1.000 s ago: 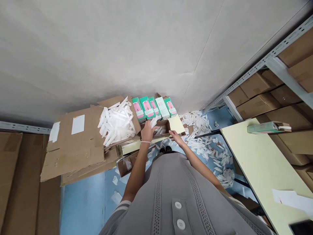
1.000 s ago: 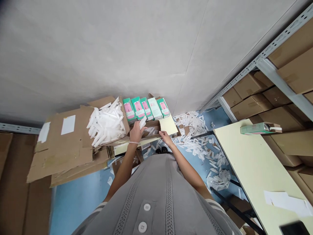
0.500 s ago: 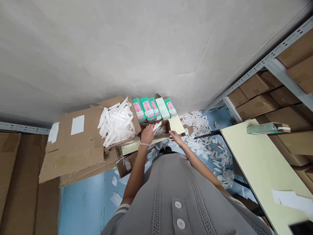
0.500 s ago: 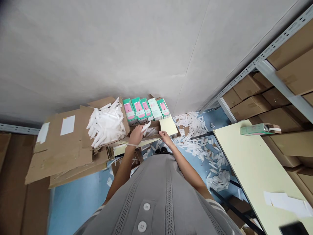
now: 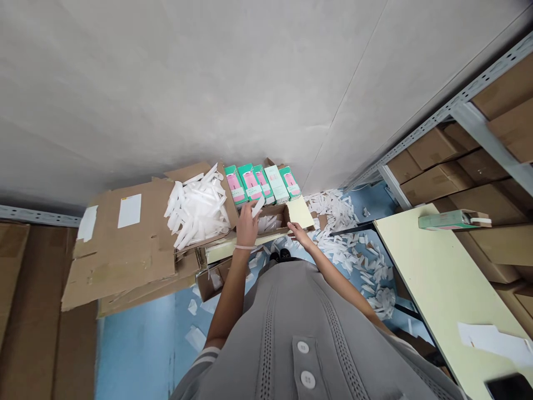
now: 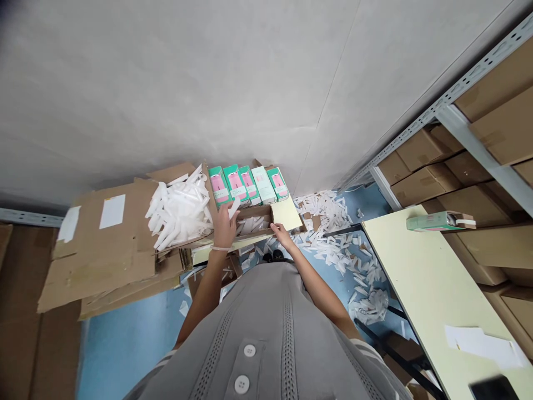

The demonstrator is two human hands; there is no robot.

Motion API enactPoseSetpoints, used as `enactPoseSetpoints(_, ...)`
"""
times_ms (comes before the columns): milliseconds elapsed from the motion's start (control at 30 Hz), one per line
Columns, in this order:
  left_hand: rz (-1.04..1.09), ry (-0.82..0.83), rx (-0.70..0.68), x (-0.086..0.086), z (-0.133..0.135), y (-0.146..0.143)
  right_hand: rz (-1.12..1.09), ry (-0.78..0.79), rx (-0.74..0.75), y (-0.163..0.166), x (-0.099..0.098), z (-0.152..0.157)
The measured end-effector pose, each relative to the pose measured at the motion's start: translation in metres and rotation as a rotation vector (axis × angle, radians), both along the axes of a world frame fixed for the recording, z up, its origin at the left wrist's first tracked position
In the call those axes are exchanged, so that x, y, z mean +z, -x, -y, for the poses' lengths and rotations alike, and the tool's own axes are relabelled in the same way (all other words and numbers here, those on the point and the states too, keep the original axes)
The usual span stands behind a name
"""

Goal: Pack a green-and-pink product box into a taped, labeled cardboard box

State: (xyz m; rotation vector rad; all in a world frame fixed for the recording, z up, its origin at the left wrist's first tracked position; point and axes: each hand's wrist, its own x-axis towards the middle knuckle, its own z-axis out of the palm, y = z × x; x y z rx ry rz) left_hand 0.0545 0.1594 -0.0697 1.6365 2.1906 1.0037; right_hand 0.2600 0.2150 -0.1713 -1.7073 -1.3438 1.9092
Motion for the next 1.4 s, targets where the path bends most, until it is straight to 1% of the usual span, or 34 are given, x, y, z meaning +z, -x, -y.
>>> enactPoseSetpoints(100,-0.007,-0.070,0.040,0.012,0.003,-0.004,-0.001,0.004,0.008,-0.001,0.000,0.000)
enactPoseSetpoints(167,-0.039,-0.019,0.020,0.012,0.002,-0.007,0.000,0.007,0.007,-0.001,0.000,-0.001)
enactPoseSetpoints(233,-0.125,0.120,-0.067,0.005,0.001,-0.010,0.003,0.006,0.005,0.000,-0.001,-0.001)
enactPoseSetpoints(333,-0.285,0.341,-0.247,-0.011,0.001,-0.010,0.013,0.003,0.002,0.000,-0.001,-0.001)
enactPoseSetpoints(400,-0.318,0.384,-0.299,-0.021,0.006,-0.006,0.019,0.008,0.005,0.000,0.000,0.000)
enactPoseSetpoints(467,-0.295,0.340,-0.278,-0.027,0.014,0.002,0.019,0.011,0.010,-0.001,0.001,0.000)
enactPoseSetpoints(567,-0.243,0.254,-0.215,-0.027,0.027,0.018,0.014,0.006,0.014,-0.003,0.001,0.001)
enactPoseSetpoints(700,-0.234,0.242,-0.167,-0.025,0.045,0.029,0.022,-0.026,0.029,-0.004,-0.004,0.002)
enactPoseSetpoints(767,-0.252,0.260,-0.152,-0.028,0.056,0.025,0.065,-0.106,0.051,-0.004,-0.007,0.003)
enactPoseSetpoints(867,-0.232,0.309,-0.130,-0.035,0.072,0.011,0.190,-0.276,0.080,-0.003,-0.006,0.002)
enactPoseSetpoints(933,-0.207,0.329,-0.059,-0.042,0.081,0.001,0.254,-0.370,0.114,-0.002,-0.003,0.001)
enactPoseSetpoints(1000,-0.158,0.369,0.080,-0.050,0.089,-0.005,0.278,-0.442,0.154,0.000,0.001,0.001)
enactPoseSetpoints(1067,-0.059,0.434,0.209,-0.060,0.093,-0.005,0.286,-0.497,0.174,0.003,0.006,0.002)
enactPoseSetpoints(1133,0.058,0.470,0.260,-0.073,0.094,0.001,0.302,-0.556,0.169,0.006,0.011,0.005)
enactPoseSetpoints(1233,0.208,0.415,0.211,-0.093,0.088,0.016,0.340,-0.684,0.182,0.011,0.019,0.011)
enactPoseSetpoints(1300,0.288,0.360,0.161,-0.104,0.083,0.026,0.381,-0.734,0.220,0.016,0.021,0.016)
enactPoseSetpoints(1400,0.358,0.339,0.117,-0.111,0.077,0.034,0.451,-0.682,0.235,0.026,0.020,0.022)
